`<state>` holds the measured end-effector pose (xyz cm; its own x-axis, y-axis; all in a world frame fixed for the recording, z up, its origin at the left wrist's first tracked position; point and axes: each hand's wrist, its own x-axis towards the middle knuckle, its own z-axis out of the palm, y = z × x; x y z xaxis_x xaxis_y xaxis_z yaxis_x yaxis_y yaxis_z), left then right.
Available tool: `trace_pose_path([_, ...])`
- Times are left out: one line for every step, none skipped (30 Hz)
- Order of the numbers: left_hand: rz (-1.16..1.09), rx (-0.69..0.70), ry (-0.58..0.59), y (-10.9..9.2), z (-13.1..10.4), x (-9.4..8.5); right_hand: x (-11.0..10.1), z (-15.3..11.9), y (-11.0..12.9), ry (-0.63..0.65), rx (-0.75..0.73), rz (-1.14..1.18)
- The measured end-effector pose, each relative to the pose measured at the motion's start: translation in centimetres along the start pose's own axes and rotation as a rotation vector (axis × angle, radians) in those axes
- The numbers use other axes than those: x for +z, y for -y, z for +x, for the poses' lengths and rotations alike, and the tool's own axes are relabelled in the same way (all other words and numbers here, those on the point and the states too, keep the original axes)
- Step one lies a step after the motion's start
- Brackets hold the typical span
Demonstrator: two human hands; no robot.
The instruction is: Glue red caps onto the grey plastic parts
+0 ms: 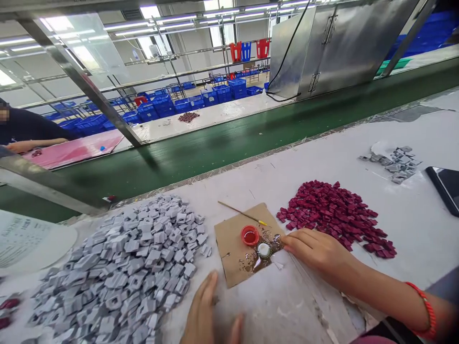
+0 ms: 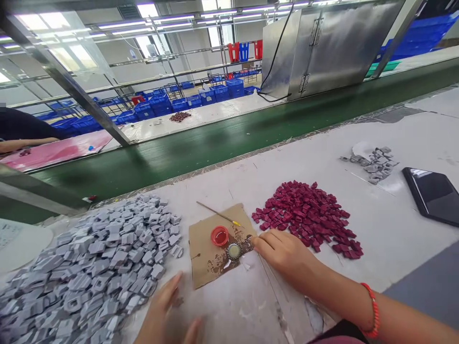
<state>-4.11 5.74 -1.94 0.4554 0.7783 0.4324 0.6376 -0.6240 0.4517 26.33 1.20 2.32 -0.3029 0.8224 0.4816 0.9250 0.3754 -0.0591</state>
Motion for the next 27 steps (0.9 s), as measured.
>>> trace_pose_path([0.063,0.057,0.029,-0.1,0.3,0.5,0.0,0.0,0.0,-0.010,-0.006,-0.003])
trace_pose_path([0.134,0.100,0.046,-0.3,0.6,0.8,0.0,-0.1,0.0,-0.022,-0.013,-0.008])
trace_pose_path([0.200,0.129,0.048,-0.5,1.0,0.9,0.0,-0.1,0.0,-0.037,-0.022,-0.015])
trace_pose_path([0.252,0.144,0.034,-0.7,1.4,0.9,0.1,-0.1,0.0,-0.054,-0.035,-0.024])
trace_pose_path([0.287,0.148,0.005,-0.9,1.7,0.8,0.1,-0.2,0.0,-0.071,-0.048,-0.034])
trace_pose_path([0.322,0.166,-0.026,-1.2,2.0,0.6,0.1,-0.2,0.0,-0.090,-0.062,-0.046])
trace_pose_path([0.357,0.212,-0.050,-1.4,2.3,0.4,0.1,-0.2,0.0,-0.108,-0.075,-0.057])
trace_pose_path([0.389,0.279,-0.063,-1.5,2.5,0.2,0.1,-0.2,0.0,-0.128,-0.088,-0.068])
trace_pose_path([0.416,0.339,-0.073,-1.5,2.7,0.1,0.1,-0.2,0.0,-0.145,-0.097,-0.079])
trace_pose_path([0.434,0.382,-0.088,-1.5,2.8,0.1,0.1,-0.2,0.0,-0.159,-0.106,-0.088])
trace_pose_path([0.441,0.405,-0.106,-1.4,2.8,0.1,0.0,-0.2,0.0,-0.172,-0.114,-0.097])
trace_pose_path([0.442,0.411,-0.122,-1.3,2.8,0.3,0.0,-0.2,0.1,-0.182,-0.123,-0.105])
trace_pose_path([0.440,0.407,-0.138,-1.1,2.8,0.5,0.0,-0.2,0.1,-0.188,-0.132,-0.113])
trace_pose_path([0.443,0.404,-0.151,-1.0,2.8,0.7,-0.1,-0.1,0.1,-0.194,-0.139,-0.121])
trace_pose_path([0.446,0.403,-0.158,-1.0,2.8,0.9,-0.1,-0.1,0.1,-0.198,-0.146,-0.128])
trace_pose_path([0.451,0.406,-0.159,-0.9,2.7,1.1,-0.1,-0.1,0.1,-0.203,-0.152,-0.135])
trace_pose_path([0.456,0.409,-0.158,-0.9,2.7,1.2,-0.1,-0.1,0.1,-0.209,-0.155,-0.142])
trace_pose_path([0.462,0.413,-0.157,-1.0,2.7,1.2,-0.1,-0.1,0.1,-0.214,-0.156,-0.150])
trace_pose_path([0.467,0.415,-0.156,-1.0,2.7,1.2,-0.1,0.0,0.1,-0.218,-0.155,-0.157])
trace_pose_path([0.474,0.420,-0.157,-1.0,2.6,1.0,-0.1,0.0,0.1,-0.223,-0.154,-0.164])
trace_pose_path([0.481,0.429,-0.147,-1.0,2.6,0.8,0.0,0.0,0.1,-0.225,-0.153,-0.169])
trace_pose_path([0.489,0.445,-0.128,-1.0,2.6,0.5,0.0,0.0,0.1,-0.227,-0.152,-0.174])
trace_pose_path([0.498,0.461,-0.100,-0.9,2.6,0.2,0.0,0.0,0.1,-0.227,-0.151,-0.178])
trace_pose_path([0.507,0.477,-0.070,-0.9,2.6,0.0,0.0,0.0,0.1,-0.227,-0.153,-0.180])
trace_pose_path([0.513,0.489,-0.044,-0.8,2.6,-0.2,0.0,0.0,0.1,-0.228,-0.154,-0.183])
trace_pose_path([0.517,0.495,-0.024,-0.7,2.6,-0.4,0.0,-0.1,0.1,-0.227,-0.156,-0.185])
trace_pose_path([0.518,0.493,-0.017,-0.6,2.5,-0.5,0.0,-0.1,0.1,-0.225,-0.159,-0.187])
